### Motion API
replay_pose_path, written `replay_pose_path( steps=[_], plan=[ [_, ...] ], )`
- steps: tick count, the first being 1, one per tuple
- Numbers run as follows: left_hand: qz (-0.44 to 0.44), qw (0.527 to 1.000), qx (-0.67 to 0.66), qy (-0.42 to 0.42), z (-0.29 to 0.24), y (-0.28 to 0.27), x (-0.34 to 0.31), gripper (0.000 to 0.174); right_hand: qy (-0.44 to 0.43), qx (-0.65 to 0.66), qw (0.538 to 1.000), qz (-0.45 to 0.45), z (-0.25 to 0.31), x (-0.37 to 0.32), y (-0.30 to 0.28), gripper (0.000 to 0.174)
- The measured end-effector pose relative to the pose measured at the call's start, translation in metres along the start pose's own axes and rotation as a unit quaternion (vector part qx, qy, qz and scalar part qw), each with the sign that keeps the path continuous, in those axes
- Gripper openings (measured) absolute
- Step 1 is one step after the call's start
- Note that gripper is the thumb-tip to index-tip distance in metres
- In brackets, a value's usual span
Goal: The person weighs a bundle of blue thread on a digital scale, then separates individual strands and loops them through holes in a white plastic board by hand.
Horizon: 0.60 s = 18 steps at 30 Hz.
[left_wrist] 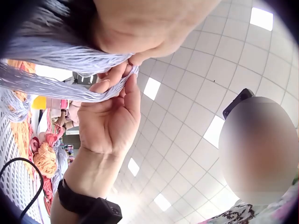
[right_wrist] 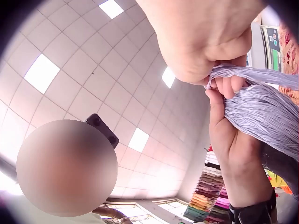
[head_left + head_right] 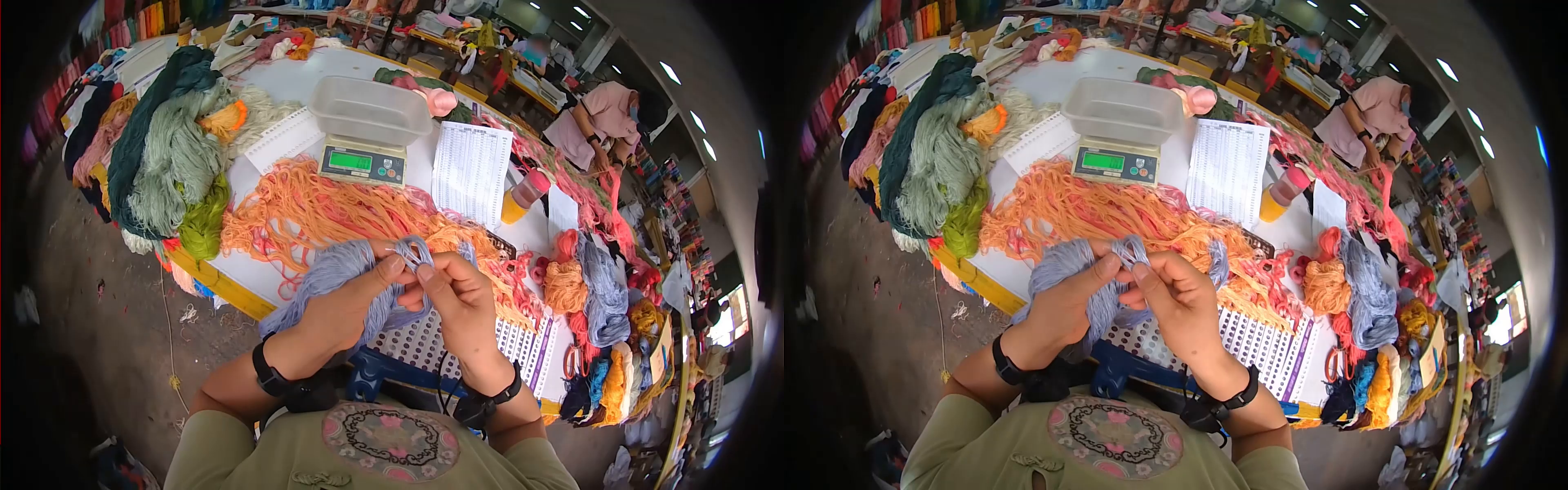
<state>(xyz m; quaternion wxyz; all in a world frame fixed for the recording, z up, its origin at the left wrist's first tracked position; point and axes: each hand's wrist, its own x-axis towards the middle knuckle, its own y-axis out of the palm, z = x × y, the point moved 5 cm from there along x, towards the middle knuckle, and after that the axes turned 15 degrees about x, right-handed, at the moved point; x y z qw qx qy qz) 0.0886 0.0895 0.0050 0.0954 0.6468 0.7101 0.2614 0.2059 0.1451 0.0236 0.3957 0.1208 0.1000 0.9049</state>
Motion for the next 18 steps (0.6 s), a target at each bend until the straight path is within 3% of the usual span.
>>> replay_pose_path(
  steps=[6,8,13,15,18],
  plan=[
    [-0.041,0.999,0.000,0.002,0.006,-0.003,0.000,0.016,-0.012,0.008,1.000,-0.015,-0.002,-0.002,0.000,0.013],
    [-0.041,0.999,-0.011,-0.004,0.010,-0.005,0.000,0.016,-0.021,0.049,0.997,-0.058,0.000,-0.002,-0.001,0.014],
    [-0.050,0.999,-0.005,0.000,0.005,-0.004,-0.001,0.016,-0.026,0.035,0.998,-0.034,-0.004,-0.001,-0.003,0.013],
    [-0.011,1.000,0.017,-0.003,-0.002,0.003,-0.001,0.014,-0.025,0.019,0.999,-0.016,-0.006,-0.002,-0.004,0.012],
    [-0.038,0.999,0.034,0.000,0.006,-0.003,-0.001,0.014,-0.028,0.002,1.000,-0.012,-0.007,-0.003,-0.003,0.012]
  ],
)
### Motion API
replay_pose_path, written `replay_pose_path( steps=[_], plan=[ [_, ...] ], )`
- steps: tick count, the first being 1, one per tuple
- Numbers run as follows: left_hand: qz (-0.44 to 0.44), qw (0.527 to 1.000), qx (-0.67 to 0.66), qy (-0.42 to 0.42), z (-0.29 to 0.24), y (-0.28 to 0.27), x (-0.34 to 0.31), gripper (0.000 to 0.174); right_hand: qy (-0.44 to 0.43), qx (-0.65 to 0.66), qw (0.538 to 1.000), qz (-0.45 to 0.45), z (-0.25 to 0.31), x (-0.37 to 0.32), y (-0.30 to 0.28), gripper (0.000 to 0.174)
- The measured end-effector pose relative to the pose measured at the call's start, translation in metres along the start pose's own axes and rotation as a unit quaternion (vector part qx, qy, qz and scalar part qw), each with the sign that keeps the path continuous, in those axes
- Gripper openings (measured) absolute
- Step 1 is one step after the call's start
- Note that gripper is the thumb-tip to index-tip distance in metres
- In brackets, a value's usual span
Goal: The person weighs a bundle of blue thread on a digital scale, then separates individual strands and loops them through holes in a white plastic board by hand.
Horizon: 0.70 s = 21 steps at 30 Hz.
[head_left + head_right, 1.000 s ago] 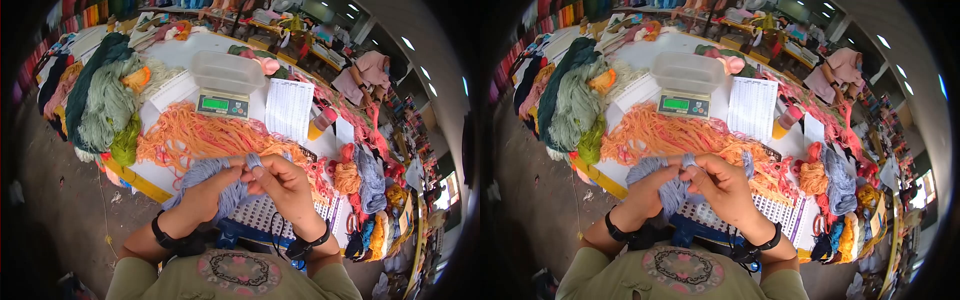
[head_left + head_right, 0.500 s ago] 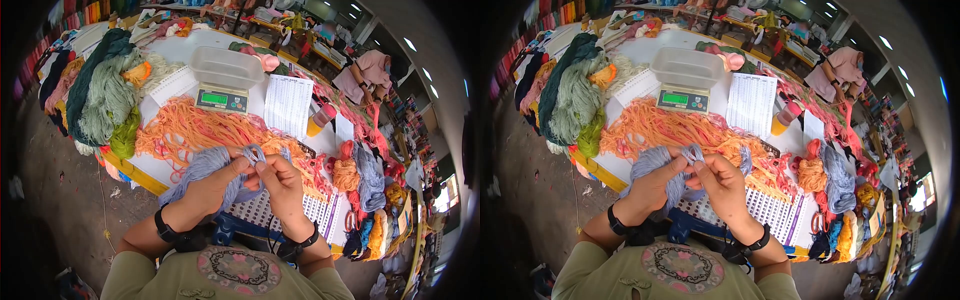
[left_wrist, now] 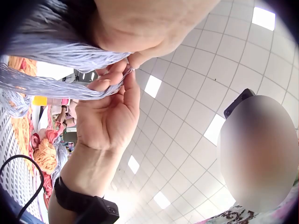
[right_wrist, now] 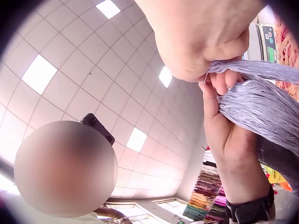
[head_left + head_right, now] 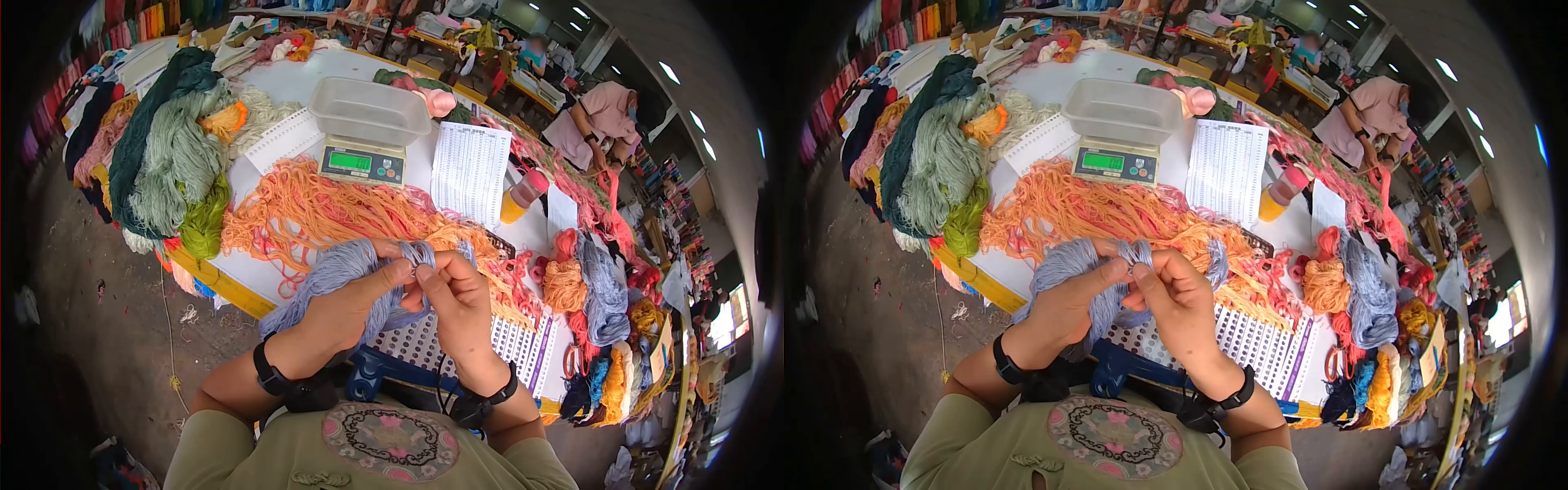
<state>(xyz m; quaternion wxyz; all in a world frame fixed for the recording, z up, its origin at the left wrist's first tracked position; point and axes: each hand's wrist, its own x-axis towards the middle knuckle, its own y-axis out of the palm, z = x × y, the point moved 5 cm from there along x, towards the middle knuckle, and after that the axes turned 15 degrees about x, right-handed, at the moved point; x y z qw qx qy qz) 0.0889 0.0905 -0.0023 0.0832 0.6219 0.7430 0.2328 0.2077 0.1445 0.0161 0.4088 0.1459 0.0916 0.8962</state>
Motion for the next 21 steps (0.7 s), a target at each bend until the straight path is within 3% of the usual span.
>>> replay_pose_path(
  steps=[21],
  plan=[
    [-0.002,1.000,-0.011,0.009,0.0060,-0.0007,0.0006,0.016,0.007,0.041,0.999,-0.023,-0.0030,0.0009,-0.0009,0.011]
  ],
)
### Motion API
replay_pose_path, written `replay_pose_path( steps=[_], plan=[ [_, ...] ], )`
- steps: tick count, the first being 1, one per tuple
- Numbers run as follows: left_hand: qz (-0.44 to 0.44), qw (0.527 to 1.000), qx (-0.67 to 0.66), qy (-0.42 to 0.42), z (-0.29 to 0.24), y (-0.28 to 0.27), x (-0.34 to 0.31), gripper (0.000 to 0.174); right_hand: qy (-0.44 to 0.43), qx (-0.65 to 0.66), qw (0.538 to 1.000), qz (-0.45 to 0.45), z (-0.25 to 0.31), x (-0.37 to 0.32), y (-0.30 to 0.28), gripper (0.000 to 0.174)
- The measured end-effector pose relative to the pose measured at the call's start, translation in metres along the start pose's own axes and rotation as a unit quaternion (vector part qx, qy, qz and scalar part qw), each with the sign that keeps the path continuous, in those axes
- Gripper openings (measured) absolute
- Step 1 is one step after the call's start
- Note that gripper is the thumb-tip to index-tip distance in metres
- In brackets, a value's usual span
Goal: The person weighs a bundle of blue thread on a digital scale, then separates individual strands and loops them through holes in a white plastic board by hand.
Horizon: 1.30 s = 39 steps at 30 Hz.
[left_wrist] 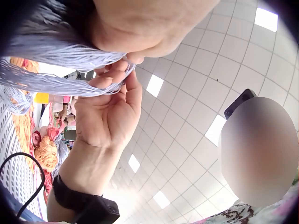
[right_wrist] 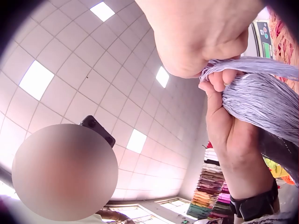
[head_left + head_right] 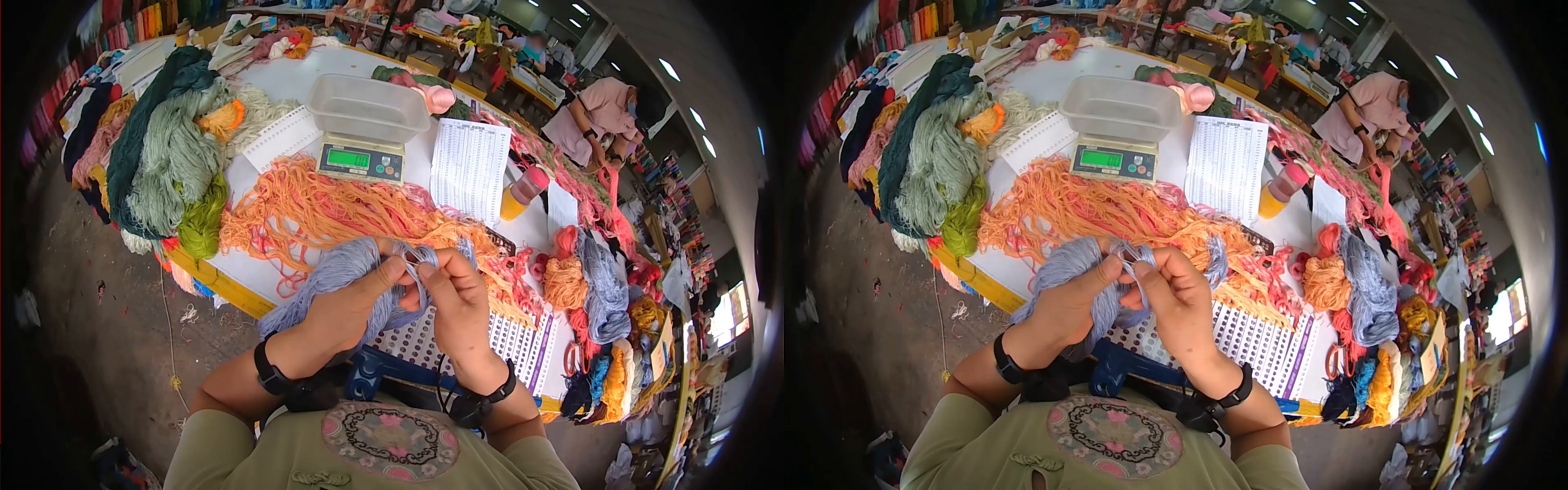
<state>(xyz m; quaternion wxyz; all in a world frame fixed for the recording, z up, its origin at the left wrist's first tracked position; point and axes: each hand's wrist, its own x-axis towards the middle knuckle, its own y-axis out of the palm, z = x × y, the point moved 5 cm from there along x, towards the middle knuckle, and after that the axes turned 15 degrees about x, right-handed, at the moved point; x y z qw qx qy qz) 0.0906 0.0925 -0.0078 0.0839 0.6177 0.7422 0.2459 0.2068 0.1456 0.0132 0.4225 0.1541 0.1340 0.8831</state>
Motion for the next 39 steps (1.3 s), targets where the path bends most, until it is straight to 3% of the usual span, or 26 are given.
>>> replay_pose_path(
  steps=[7,11,21,27,33,36,38,39],
  plan=[
    [-0.007,0.999,-0.018,-0.042,0.004,0.000,0.000,0.014,0.003,0.000,1.000,-0.004,0.000,0.000,-0.001,0.012],
    [0.004,1.000,0.026,0.010,0.003,-0.003,0.003,0.016,-0.001,-0.072,0.997,0.004,0.001,-0.001,0.005,0.010],
    [-0.005,1.000,0.018,-0.003,0.007,-0.004,0.005,0.014,-0.030,-0.002,1.000,-0.005,0.001,0.003,0.000,0.007],
    [0.037,0.999,0.016,0.016,0.004,-0.002,0.007,0.012,-0.011,-0.069,0.997,-0.023,0.001,0.002,0.004,0.007],
    [0.011,1.000,0.011,-0.009,0.006,0.000,0.007,0.014,-0.013,-0.119,0.993,-0.010,-0.001,0.000,0.004,0.013],
    [0.006,1.000,0.002,-0.021,0.000,0.002,0.004,0.016,-0.048,-0.104,0.993,-0.008,0.000,0.001,0.004,0.012],
    [-0.009,1.000,-0.015,-0.019,0.001,0.000,0.006,0.017,-0.144,-0.083,0.985,-0.040,0.008,0.001,0.008,0.010],
    [-0.024,0.999,-0.033,-0.018,0.001,-0.002,0.007,0.018,-0.144,-0.083,0.985,-0.039,0.011,0.002,0.007,0.010]
  ],
)
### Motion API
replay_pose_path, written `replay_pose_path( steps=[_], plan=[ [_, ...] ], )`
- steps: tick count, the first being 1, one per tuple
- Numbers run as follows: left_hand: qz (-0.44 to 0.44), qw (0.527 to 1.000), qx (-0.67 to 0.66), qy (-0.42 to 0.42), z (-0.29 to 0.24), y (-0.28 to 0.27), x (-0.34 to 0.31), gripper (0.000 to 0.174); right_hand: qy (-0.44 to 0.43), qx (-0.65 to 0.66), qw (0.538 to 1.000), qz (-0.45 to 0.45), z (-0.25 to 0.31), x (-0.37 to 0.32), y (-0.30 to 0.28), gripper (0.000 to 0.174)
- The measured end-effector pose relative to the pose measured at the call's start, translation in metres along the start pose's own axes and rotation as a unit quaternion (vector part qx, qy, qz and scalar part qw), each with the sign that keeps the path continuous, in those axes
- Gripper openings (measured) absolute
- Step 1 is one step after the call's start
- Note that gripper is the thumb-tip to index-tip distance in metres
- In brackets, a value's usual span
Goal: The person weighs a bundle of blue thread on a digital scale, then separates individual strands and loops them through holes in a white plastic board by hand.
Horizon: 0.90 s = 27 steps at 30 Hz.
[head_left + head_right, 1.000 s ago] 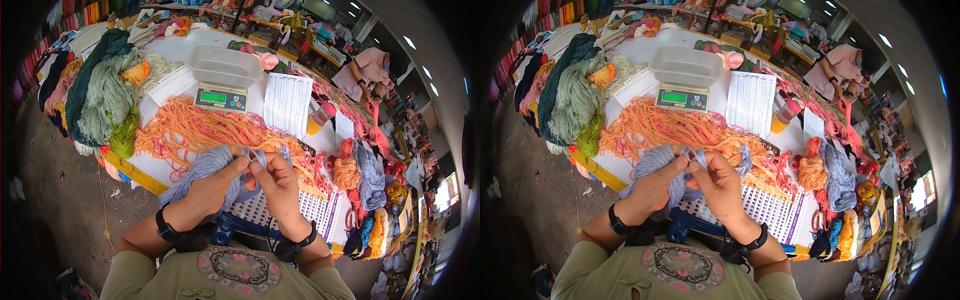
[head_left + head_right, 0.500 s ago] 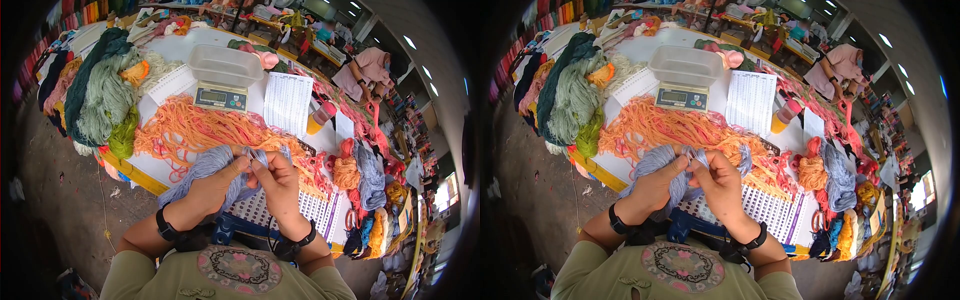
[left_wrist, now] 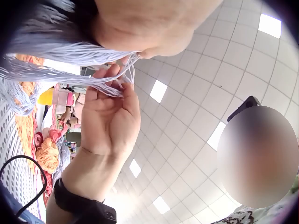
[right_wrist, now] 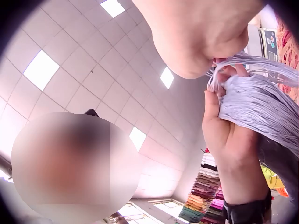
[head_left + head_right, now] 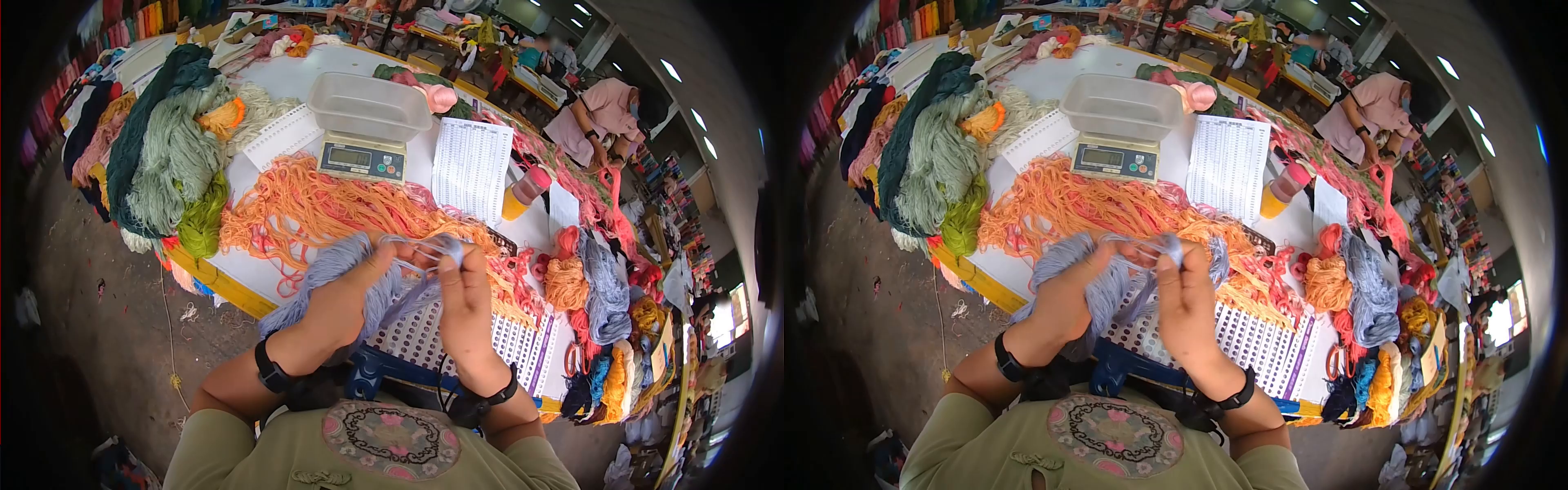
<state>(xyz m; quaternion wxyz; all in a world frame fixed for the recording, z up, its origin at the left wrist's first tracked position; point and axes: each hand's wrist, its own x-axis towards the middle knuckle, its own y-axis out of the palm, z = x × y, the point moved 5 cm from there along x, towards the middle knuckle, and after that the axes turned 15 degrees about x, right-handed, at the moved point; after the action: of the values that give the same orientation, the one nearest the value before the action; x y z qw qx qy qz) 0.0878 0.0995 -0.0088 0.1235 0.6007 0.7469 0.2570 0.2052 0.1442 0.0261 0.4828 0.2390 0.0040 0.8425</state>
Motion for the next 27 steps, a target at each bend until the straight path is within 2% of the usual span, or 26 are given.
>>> replay_pose_path(
  steps=[1,2,3,4,5,6,7,9,10,11,13,15,16,17,18,19,20,21,22,24,25,27],
  plan=[
    [-0.002,1.000,0.000,0.001,0.001,-0.003,0.000,0.018,0.068,0.072,0.994,-0.042,-0.003,0.001,-0.009,0.008],
    [0.015,0.997,-0.075,0.000,0.001,-0.008,0.000,0.019,0.135,0.143,0.977,-0.082,-0.007,0.002,-0.018,0.006],
    [0.031,0.988,-0.149,0.000,0.001,-0.013,-0.001,0.020,0.138,0.144,0.977,-0.080,-0.008,0.004,-0.027,0.006],
    [0.028,0.988,-0.149,0.002,0.004,-0.021,0.000,0.020,0.185,0.238,0.952,-0.055,-0.017,0.006,-0.036,0.007],
    [0.087,0.980,-0.181,0.010,0.006,-0.024,0.002,0.023,0.230,0.328,0.916,-0.029,-0.021,0.008,-0.041,0.009],
    [0.146,0.966,-0.212,0.018,0.002,-0.020,0.001,0.027,0.284,0.285,0.914,-0.061,-0.022,0.011,-0.049,0.012],
    [0.145,0.966,-0.211,0.019,-0.001,-0.020,-0.001,0.027,0.284,0.286,0.913,-0.060,-0.019,0.017,-0.051,0.012],
    [0.118,0.970,-0.195,-0.080,0.002,-0.017,-0.007,0.025,0.236,0.099,0.965,-0.058,-0.010,0.028,-0.056,0.011],
    [0.120,0.970,-0.193,-0.084,0.003,-0.014,-0.007,0.025,0.193,0.048,0.979,-0.046,-0.001,0.032,-0.053,0.009],
    [0.133,0.970,-0.195,-0.058,0.002,-0.008,-0.005,0.026,0.192,0.049,0.979,-0.052,0.007,0.032,-0.049,0.009],
    [0.149,0.969,-0.195,-0.035,0.005,-0.005,-0.002,0.028,0.181,-0.068,0.980,0.041,0.027,0.030,-0.026,0.010],
    [0.206,0.961,-0.180,0.035,0.007,-0.008,0.000,0.029,0.212,-0.056,0.974,0.055,0.035,0.018,-0.001,0.010],
    [0.206,0.961,-0.180,0.035,0.003,-0.007,0.000,0.029,0.245,-0.088,0.958,0.116,0.027,0.007,0.006,0.011],
    [0.168,0.970,-0.178,0.004,0.000,-0.008,0.000,0.028,0.278,-0.120,0.936,0.178,0.018,-0.004,0.012,0.011],
    [0.129,0.976,-0.176,-0.025,-0.001,-0.012,0.000,0.027,0.280,-0.119,0.935,0.181,0.008,-0.011,0.012,0.011],
    [0.125,0.976,-0.175,-0.023,0.000,-0.018,0.001,0.027,0.317,-0.073,0.925,0.195,-0.007,-0.020,0.011,0.011],
    [0.140,0.968,-0.206,-0.004,0.001,-0.025,0.002,0.026,0.353,-0.029,0.912,0.209,-0.018,-0.027,0.011,0.011],
    [0.157,0.959,-0.237,0.015,-0.003,-0.028,0.002,0.025,0.353,-0.028,0.911,0.212,-0.023,-0.028,0.009,0.011],
    [0.155,0.959,-0.235,0.015,-0.004,-0.028,0.002,0.025,0.365,-0.010,0.912,0.184,-0.027,-0.029,0.003,0.012],
    [0.101,0.984,-0.149,-0.007,-0.002,-0.028,0.003,0.030,0.385,0.051,0.910,0.145,-0.029,-0.029,-0.006,0.013],
    [0.102,0.983,-0.149,-0.010,0.000,-0.028,0.004,0.030,0.385,0.051,0.910,0.142,-0.023,-0.025,-0.013,0.013],
    [0.107,0.987,-0.123,0.012,0.002,-0.029,0.006,0.029,0.382,0.193,0.884,0.189,-0.003,-0.016,-0.017,0.015]
  ],
)
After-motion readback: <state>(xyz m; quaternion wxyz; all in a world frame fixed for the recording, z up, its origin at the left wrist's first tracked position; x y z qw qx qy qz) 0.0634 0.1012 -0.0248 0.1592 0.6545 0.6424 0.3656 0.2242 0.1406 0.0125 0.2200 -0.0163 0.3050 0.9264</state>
